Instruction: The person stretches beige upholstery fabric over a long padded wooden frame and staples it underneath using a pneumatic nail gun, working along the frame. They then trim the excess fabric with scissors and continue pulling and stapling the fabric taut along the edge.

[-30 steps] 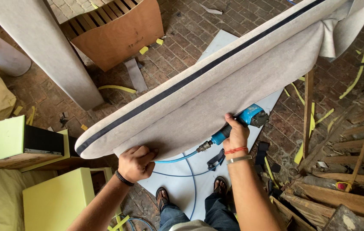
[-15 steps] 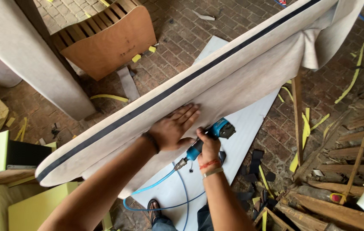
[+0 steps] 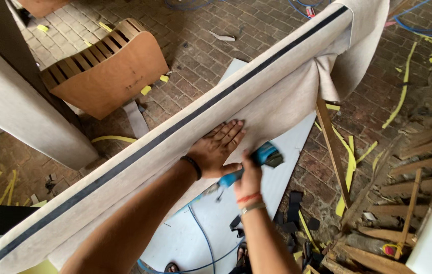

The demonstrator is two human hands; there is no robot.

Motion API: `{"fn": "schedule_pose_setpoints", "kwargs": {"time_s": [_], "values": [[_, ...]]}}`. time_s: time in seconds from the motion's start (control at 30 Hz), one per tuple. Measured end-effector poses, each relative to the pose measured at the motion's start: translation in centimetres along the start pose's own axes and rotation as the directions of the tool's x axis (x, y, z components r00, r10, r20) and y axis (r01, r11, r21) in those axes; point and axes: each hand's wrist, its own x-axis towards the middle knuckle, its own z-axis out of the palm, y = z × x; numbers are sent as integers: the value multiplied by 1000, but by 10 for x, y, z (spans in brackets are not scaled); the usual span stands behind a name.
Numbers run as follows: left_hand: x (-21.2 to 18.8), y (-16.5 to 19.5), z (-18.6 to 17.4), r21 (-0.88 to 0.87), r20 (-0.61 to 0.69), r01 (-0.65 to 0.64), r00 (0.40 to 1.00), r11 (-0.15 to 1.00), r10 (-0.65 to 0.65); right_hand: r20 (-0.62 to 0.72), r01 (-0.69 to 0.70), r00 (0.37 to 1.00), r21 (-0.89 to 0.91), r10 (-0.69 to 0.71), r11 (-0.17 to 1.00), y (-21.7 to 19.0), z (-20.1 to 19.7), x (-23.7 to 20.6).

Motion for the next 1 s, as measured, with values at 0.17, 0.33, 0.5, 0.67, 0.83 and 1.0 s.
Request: {"fn": "schedule_pose_setpoints", "kwargs": {"time_s": [0.17, 0.33, 0.5, 0.67, 0.83, 1.0], "values": [[7, 3, -6, 3, 71, 10, 997, 1000, -10, -353, -22, 934, -220, -59, 975, -93, 18, 80], [9, 2, -4, 48, 83, -8, 997, 999, 4, -364, 11, 927, -212, -90, 977, -101, 9, 79], [18, 1, -2, 76, 85, 5, 996, 997, -12, -356, -19, 934, -89, -14, 996, -78, 1, 106], [89, 2, -2, 119, 89, -41, 996, 992, 31, -318, -38, 948, -46, 21, 998, -61, -17, 130], [180, 11, -2, 274, -21, 27, 1000, 961, -22, -190, 21, 982, -11, -23, 1000, -56, -28, 140], [200, 10, 7, 284, -85, 94, 994, 954, -72, -54, -15, 998, -91, 10, 996, -65, -23, 151]]}}
